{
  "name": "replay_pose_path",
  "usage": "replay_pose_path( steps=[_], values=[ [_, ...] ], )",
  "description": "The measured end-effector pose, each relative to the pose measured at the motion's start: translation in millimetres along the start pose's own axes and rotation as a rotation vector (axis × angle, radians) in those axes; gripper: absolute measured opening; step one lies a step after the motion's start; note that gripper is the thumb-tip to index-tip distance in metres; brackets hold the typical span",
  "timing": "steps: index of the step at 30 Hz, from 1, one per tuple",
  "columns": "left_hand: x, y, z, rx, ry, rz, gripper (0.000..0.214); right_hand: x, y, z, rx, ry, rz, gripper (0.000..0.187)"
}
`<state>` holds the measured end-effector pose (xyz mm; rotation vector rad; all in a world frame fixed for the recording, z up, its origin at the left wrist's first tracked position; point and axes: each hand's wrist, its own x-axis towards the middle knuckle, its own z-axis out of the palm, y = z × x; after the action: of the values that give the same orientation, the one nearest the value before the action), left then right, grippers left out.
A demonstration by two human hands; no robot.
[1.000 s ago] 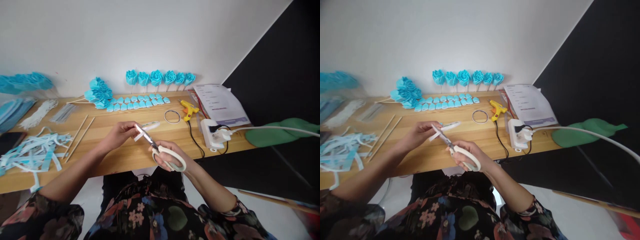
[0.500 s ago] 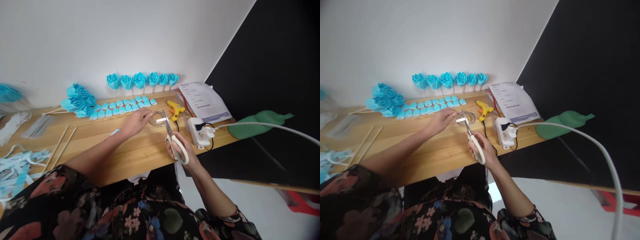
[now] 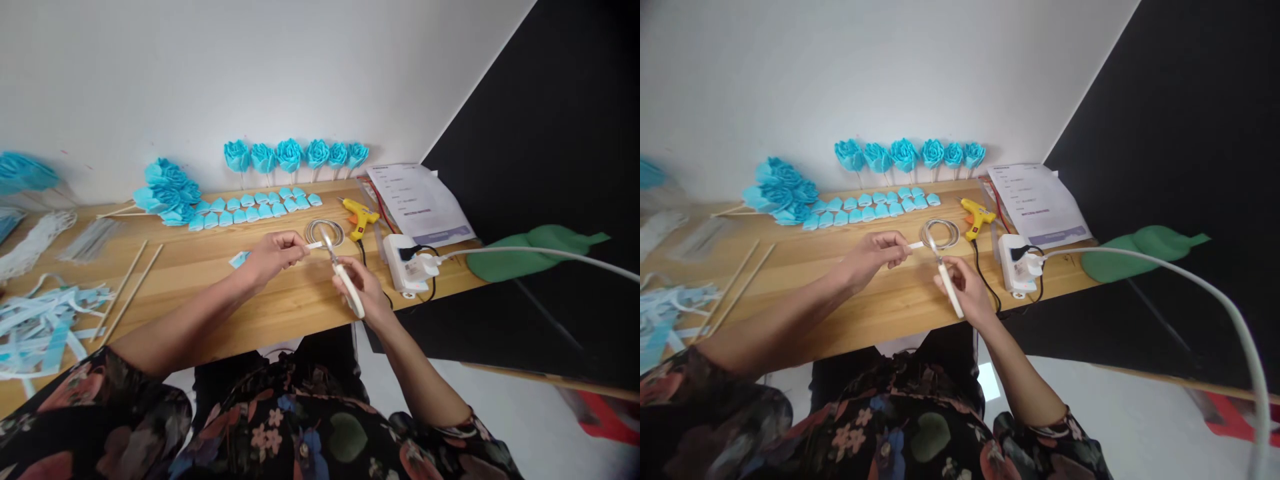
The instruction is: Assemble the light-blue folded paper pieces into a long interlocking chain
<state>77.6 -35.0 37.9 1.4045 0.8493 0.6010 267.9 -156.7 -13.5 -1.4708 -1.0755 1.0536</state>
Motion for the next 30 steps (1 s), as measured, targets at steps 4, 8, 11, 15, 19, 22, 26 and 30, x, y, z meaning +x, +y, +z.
replay_pose_path(
  steps=[4, 8, 11, 15, 19, 22, 26, 30],
  values=[
    [-12, -8, -12.7, -0.014, 0.028, -0.019, 0.015, 9, -8, -5, -0.551, 0.236, -0.182, 0.040],
    [-22, -16, -23.0, -0.024, 0.074, -0.010, 0.018, 15, -20, -3, -1.094, 0.121, -0.306, 0.036],
    [-27, -18, -28.2, -0.017, 0.074, -0.003, 0.021, 17, -34, 1, -1.173, 0.149, -0.337, 0.033],
    [-35, -17, -30.5, 0.017, 0.060, 0.018, 0.024, 20, -56, 19, -0.756, 0.004, -0.424, 0.030],
    [-43, -15, -29.2, 0.046, 0.051, 0.064, 0.029, 27, -64, 49, -0.521, -0.083, -0.397, 0.022],
    [-49, -16, -34.7, 0.057, 0.058, 0.059, 0.030, 33, -64, 65, -0.504, -0.044, -0.432, 0.018],
    [-52, -17, -70.8, 0.076, 0.194, 0.043, 0.030, 37, -62, 61, -0.469, 0.075, -0.476, 0.018],
    [-51, -15, -132.3, 0.370, 0.540, 0.138, 0.029, 35, -46, 40, -0.648, -0.032, -0.501, 0.021]
  ],
)
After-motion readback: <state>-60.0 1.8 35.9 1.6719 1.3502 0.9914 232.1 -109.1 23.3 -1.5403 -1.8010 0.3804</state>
